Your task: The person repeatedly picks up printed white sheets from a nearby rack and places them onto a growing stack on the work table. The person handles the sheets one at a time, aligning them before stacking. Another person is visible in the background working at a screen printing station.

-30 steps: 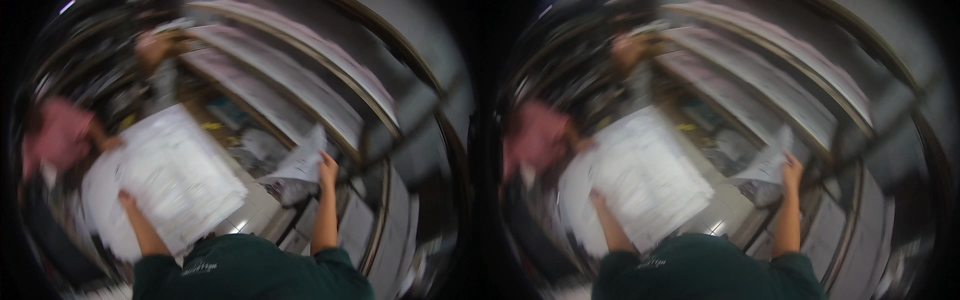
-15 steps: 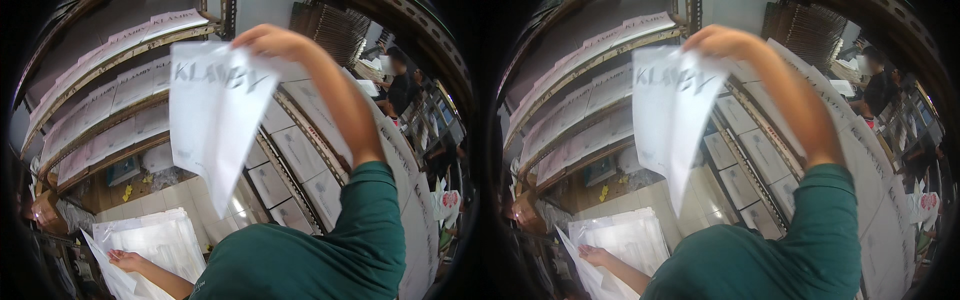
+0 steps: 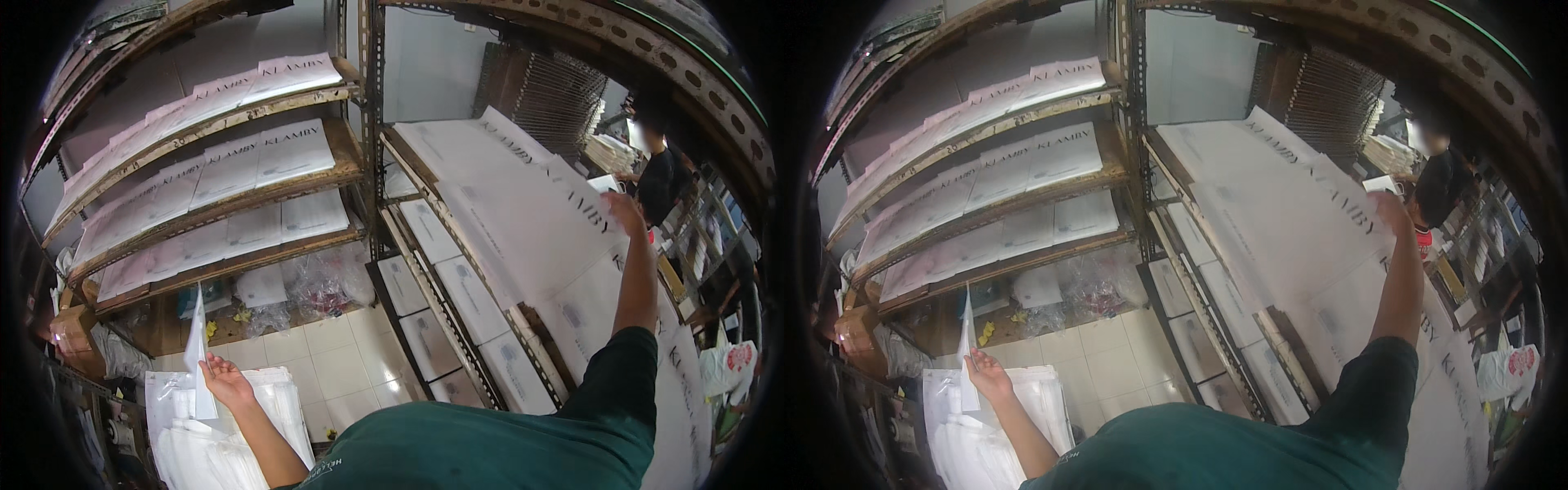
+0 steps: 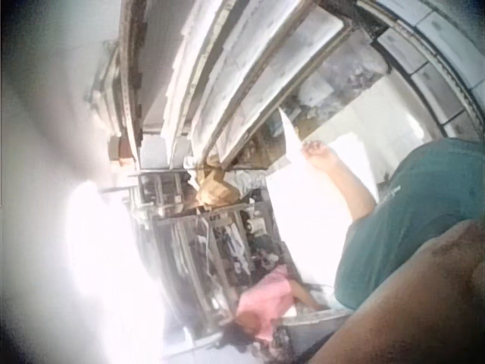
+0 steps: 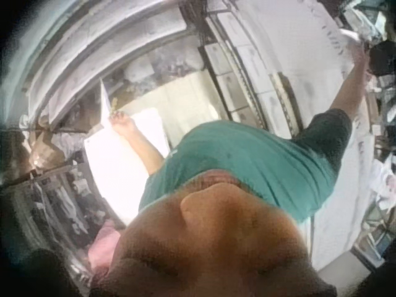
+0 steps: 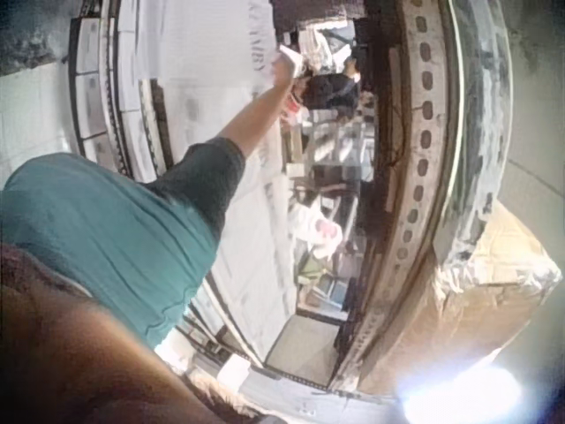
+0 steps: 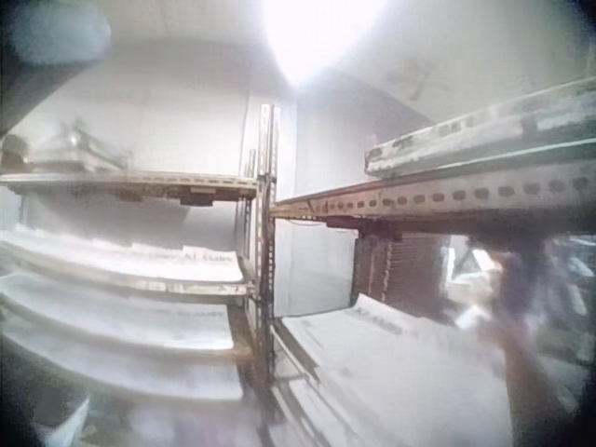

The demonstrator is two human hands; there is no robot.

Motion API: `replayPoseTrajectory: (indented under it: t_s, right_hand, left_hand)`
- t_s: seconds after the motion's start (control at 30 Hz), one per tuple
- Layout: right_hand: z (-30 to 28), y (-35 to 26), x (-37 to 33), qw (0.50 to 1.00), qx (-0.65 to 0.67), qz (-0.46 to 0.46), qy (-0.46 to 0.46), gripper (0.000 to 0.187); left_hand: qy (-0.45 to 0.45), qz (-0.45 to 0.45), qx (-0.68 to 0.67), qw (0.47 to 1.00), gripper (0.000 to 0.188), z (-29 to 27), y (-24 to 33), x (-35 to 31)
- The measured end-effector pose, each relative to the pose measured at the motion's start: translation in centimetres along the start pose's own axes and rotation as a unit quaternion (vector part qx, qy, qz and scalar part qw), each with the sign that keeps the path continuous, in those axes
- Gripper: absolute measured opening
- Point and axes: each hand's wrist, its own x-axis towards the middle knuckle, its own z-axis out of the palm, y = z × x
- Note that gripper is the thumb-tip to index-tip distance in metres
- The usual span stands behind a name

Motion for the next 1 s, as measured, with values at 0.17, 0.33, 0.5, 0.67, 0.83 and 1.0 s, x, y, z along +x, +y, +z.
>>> replayPoseTrajectory:
  t_s: [0.17, 0.33, 0.5, 0.67, 0.83, 1.0]
  right_hand:
    - [1.5, 1.7, 0.2, 0.998, -0.013, -0.026, 0.050, 0.034]
    - [1.8, 2.3, 1.5, 0.993, -0.058, -0.060, 0.087, 0.036]
    - [2.4, 3.5, 3.0, 0.975, -0.073, -0.170, 0.125, 0.038]
    - [2.3, 3.6, 3.6, 0.976, -0.069, -0.165, 0.122, 0.040]
    - [2.5, 1.9, 2.6, 0.973, -0.131, -0.137, 0.130, 0.039]
    - [3.2, -2.0, 1.1, 0.904, -0.354, -0.093, 0.221, 0.029]
  left_hand:
    - [-0.031, -0.051, 0.020, 0.998, 0.021, 2.3, -1.9, -3.8]
    - [-0.055, -0.080, 0.025, 0.995, 0.020, 2.5, -2.9, -6.8]
    - [-0.067, -0.113, 0.027, 0.991, 0.018, 2.5, -3.0, -9.2]
    - [-0.096, -0.141, 0.035, 0.985, 0.018, 2.9, -2.7, -10.3]
    - [-0.101, -0.165, 0.027, 0.981, 0.019, 2.9, -2.2, -11.0]
    - [-0.074, -0.173, 0.014, 0.982, 0.019, 2.8, -2.0, -12.0]
